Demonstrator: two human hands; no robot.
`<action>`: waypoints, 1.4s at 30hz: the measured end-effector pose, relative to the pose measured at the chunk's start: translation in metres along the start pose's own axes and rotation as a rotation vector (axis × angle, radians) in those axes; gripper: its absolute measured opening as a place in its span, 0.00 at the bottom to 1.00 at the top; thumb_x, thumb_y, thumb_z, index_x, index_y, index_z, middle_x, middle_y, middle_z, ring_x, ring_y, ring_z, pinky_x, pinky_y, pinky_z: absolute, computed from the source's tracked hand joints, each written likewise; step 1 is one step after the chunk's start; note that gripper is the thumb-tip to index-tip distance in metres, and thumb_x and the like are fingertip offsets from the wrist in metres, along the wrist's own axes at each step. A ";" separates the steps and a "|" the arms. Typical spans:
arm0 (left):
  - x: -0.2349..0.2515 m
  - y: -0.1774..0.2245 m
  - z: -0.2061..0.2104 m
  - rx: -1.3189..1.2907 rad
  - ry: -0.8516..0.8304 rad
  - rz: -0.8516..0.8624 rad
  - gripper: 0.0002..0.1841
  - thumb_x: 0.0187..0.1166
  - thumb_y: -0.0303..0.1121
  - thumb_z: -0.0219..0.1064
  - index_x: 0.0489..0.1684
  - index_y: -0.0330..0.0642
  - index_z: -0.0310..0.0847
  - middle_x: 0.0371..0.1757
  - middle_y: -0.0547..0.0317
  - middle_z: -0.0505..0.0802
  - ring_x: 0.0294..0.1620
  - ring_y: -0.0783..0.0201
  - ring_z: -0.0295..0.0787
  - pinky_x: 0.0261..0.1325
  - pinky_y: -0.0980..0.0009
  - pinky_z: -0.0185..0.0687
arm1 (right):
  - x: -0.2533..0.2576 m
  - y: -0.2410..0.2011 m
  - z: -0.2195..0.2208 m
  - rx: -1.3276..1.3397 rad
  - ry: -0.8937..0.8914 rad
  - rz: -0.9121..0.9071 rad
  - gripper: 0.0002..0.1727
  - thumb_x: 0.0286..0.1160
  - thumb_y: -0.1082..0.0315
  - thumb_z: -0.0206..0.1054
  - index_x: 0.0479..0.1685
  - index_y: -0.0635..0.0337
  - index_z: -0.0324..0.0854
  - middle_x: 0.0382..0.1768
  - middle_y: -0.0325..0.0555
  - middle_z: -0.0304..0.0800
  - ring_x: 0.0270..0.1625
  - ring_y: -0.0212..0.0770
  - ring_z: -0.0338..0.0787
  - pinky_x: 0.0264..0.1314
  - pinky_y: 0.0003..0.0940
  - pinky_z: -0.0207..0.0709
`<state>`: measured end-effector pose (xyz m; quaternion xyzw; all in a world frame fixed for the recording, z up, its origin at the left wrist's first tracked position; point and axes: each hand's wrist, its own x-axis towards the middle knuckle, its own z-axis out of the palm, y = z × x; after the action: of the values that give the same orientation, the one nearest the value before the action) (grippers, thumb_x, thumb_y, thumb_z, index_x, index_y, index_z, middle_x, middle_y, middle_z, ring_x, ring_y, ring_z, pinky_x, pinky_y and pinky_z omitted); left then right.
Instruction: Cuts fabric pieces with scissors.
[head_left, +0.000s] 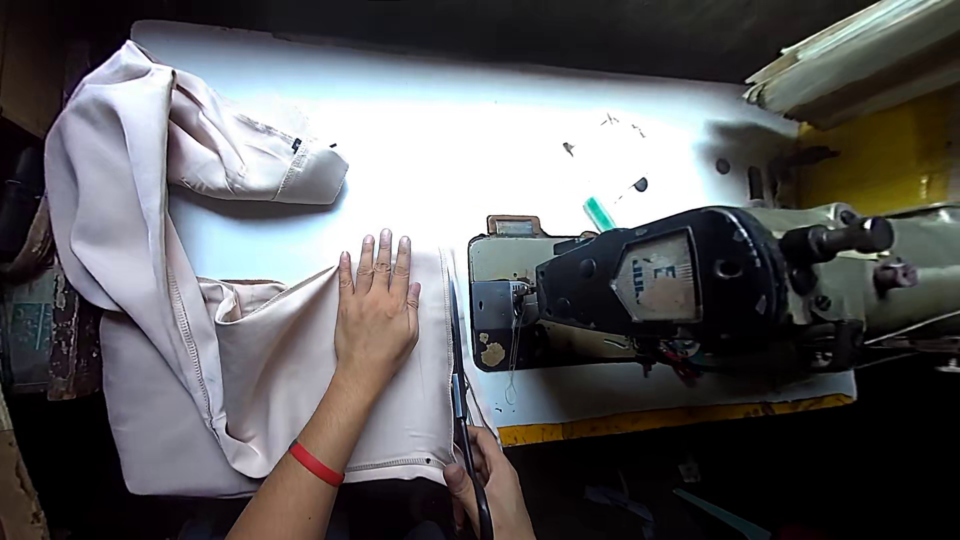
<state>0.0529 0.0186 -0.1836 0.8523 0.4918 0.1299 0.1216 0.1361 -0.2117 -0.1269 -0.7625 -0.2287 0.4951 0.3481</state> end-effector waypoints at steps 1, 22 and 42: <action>0.000 0.000 0.001 0.007 0.001 0.002 0.31 0.94 0.45 0.36 0.96 0.47 0.52 0.96 0.53 0.57 0.98 0.52 0.43 0.96 0.43 0.31 | 0.000 0.000 0.001 -0.007 0.014 -0.001 0.54 0.52 0.21 0.73 0.64 0.64 0.75 0.24 0.37 0.85 0.14 0.33 0.79 0.13 0.32 0.79; 0.001 0.000 0.000 0.095 -0.066 0.010 0.31 0.94 0.44 0.34 0.97 0.47 0.48 0.97 0.54 0.54 0.98 0.51 0.41 0.95 0.41 0.30 | -0.002 0.002 -0.004 0.095 0.018 0.033 0.45 0.53 0.33 0.82 0.60 0.63 0.78 0.21 0.37 0.82 0.11 0.33 0.77 0.09 0.29 0.77; 0.002 0.000 -0.001 0.062 -0.036 0.005 0.31 0.93 0.42 0.35 0.97 0.46 0.50 0.97 0.54 0.56 0.98 0.52 0.42 0.95 0.42 0.31 | 0.004 -0.006 -0.006 0.109 -0.092 -0.002 0.58 0.49 0.17 0.69 0.66 0.63 0.72 0.30 0.38 0.86 0.17 0.32 0.80 0.15 0.29 0.79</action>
<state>0.0538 0.0204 -0.1826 0.8591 0.4912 0.0997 0.1036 0.1437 -0.2067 -0.1231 -0.7186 -0.2180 0.5410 0.3786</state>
